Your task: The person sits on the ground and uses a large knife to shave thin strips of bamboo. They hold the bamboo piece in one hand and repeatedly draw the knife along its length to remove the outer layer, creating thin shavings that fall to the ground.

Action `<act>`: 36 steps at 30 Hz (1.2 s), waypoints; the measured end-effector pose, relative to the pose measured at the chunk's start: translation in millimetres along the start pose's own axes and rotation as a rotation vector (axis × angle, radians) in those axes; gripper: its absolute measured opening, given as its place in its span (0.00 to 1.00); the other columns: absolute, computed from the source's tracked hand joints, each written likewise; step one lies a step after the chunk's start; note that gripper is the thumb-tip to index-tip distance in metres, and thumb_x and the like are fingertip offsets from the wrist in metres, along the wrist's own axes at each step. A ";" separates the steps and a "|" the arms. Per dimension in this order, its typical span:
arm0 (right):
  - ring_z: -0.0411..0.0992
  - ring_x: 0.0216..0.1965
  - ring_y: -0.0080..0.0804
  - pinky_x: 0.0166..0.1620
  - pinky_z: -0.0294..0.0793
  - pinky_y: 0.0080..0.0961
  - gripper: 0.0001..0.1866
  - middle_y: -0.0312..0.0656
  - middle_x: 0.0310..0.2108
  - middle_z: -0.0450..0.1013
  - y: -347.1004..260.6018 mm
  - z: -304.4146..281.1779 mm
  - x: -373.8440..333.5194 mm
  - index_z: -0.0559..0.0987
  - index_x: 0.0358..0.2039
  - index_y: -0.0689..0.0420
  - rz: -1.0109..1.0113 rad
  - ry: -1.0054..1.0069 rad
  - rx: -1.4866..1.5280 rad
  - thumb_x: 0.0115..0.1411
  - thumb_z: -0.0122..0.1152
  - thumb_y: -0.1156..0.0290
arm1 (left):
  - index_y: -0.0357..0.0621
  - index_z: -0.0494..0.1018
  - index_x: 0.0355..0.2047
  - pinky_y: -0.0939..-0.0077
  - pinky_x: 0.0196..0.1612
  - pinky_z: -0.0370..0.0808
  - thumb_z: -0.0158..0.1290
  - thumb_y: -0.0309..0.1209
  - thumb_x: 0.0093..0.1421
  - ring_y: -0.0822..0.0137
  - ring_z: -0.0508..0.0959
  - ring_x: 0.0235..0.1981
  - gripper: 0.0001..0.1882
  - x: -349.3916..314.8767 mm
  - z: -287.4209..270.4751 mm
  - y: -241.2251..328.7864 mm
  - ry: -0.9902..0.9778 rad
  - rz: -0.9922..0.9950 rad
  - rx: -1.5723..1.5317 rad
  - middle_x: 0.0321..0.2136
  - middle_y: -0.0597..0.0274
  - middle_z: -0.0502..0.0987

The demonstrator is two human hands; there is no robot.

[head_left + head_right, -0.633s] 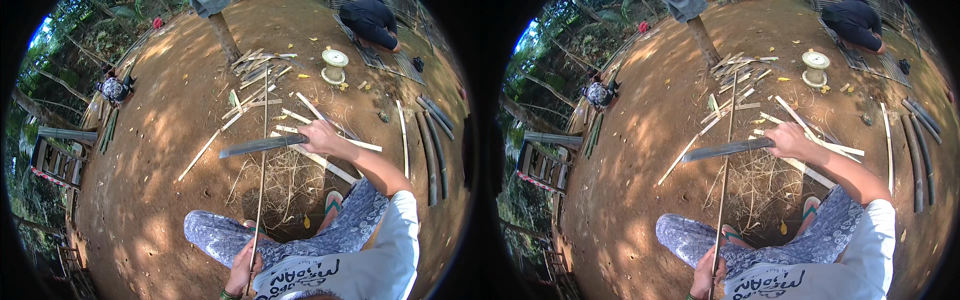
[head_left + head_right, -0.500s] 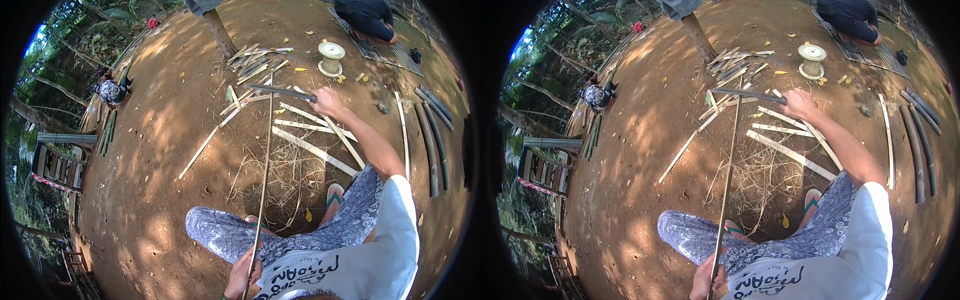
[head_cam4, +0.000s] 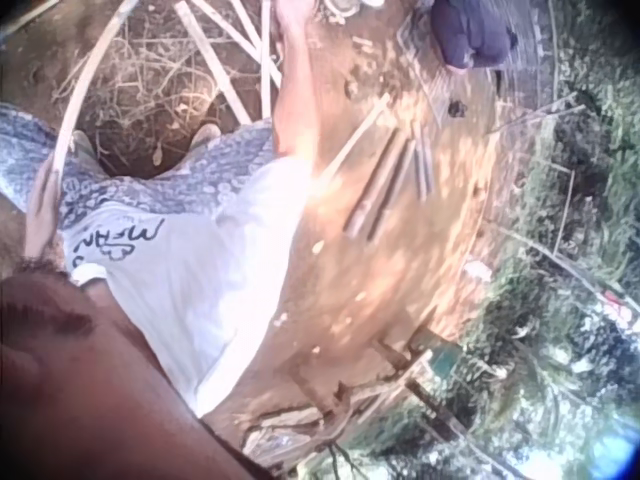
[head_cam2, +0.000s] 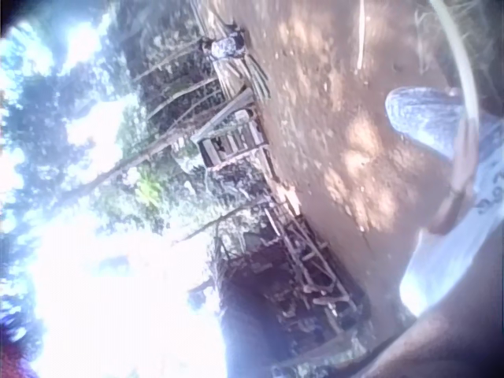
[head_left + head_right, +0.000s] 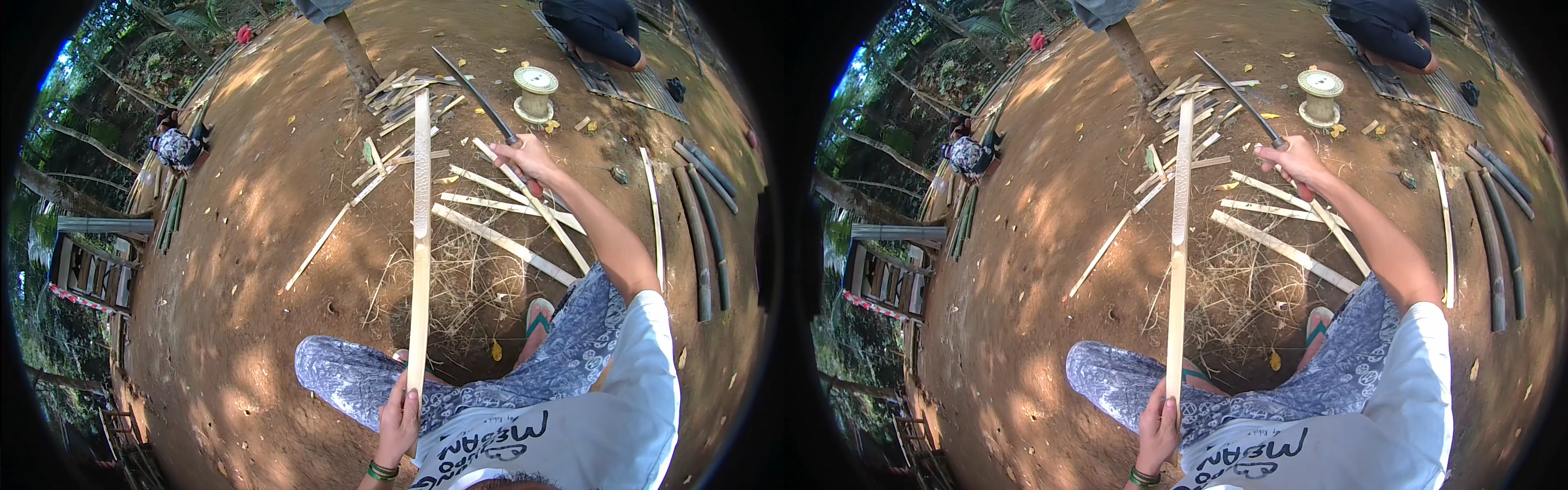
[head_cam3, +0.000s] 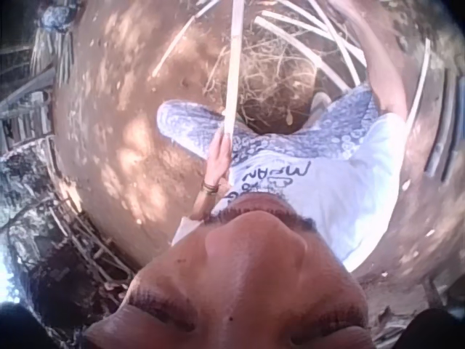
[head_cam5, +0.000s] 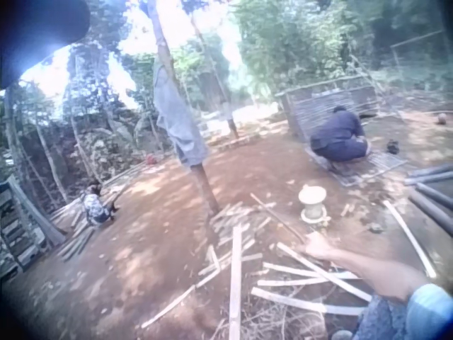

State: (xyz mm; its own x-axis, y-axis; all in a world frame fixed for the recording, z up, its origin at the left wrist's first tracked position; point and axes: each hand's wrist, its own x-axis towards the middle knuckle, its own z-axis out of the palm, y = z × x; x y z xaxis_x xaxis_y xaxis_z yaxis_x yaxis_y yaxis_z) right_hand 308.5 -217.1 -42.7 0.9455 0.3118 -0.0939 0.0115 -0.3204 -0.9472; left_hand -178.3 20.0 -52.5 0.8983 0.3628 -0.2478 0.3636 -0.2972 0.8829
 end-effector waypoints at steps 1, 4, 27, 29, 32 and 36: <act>0.64 0.15 0.15 0.14 0.61 0.17 0.23 0.44 0.27 0.81 -8.3 21.2 -8.8 0.77 0.33 0.61 -0.056 -0.029 0.190 0.59 0.72 0.52 | 0.36 0.65 0.65 0.84 0.23 0.63 0.45 0.26 0.73 0.83 0.66 0.20 0.22 3.6 2.8 3.4 0.007 0.044 0.045 0.21 0.73 0.69; 0.64 0.14 0.15 0.15 0.63 0.17 0.23 0.41 0.26 0.78 -36.3 64.0 -40.1 0.74 0.31 0.62 -0.123 -0.156 0.431 0.57 0.74 0.55 | 0.36 0.67 0.64 0.81 0.24 0.68 0.48 0.28 0.71 0.81 0.71 0.21 0.22 13.6 7.5 22.7 0.037 0.114 0.172 0.20 0.68 0.74; 0.72 0.17 0.41 0.24 0.70 0.38 0.12 0.41 0.17 0.72 -51.7 89.4 -78.9 0.78 0.34 0.58 -0.737 0.208 -0.232 0.57 0.67 0.62 | 0.43 0.69 0.52 0.84 0.17 0.68 0.44 0.42 0.75 0.79 0.69 0.14 0.17 164.8 17.8 124.6 -0.182 0.004 -0.345 0.18 0.70 0.68; 0.74 0.18 0.46 0.24 0.70 0.41 0.10 0.43 0.17 0.74 -49.7 91.7 -92.8 0.77 0.31 0.55 -0.686 0.053 -0.392 0.56 0.67 0.64 | 0.42 0.68 0.56 0.85 0.16 0.67 0.45 0.43 0.75 0.79 0.68 0.13 0.20 166.7 17.9 128.8 -0.154 -0.005 -0.317 0.18 0.70 0.68; 0.73 0.16 0.45 0.22 0.69 0.40 0.11 0.44 0.14 0.72 -48.9 104.7 -108.4 0.74 0.22 0.56 -0.830 0.084 -0.493 0.47 0.68 0.67 | 0.40 0.70 0.54 0.84 0.16 0.66 0.44 0.44 0.75 0.80 0.67 0.13 0.20 169.2 20.8 130.2 -0.109 0.061 -0.224 0.18 0.71 0.66; 0.77 0.21 0.51 0.27 0.76 0.48 0.09 0.46 0.17 0.75 -48.9 98.3 -103.0 0.75 0.22 0.56 -0.802 -0.031 -0.617 0.47 0.65 0.65 | 0.39 0.70 0.49 0.82 0.15 0.66 0.44 0.44 0.75 0.80 0.67 0.13 0.19 157.3 28.0 139.4 -0.006 0.153 -0.097 0.18 0.73 0.65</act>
State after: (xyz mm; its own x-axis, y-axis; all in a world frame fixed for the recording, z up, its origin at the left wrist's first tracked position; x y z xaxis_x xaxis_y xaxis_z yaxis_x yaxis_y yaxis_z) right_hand 178.6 -145.7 -16.8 0.5762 0.6584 0.4843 0.8141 -0.4097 -0.4115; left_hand 20.6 10.9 20.4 0.9428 0.3145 -0.1101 0.1977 -0.2618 0.9446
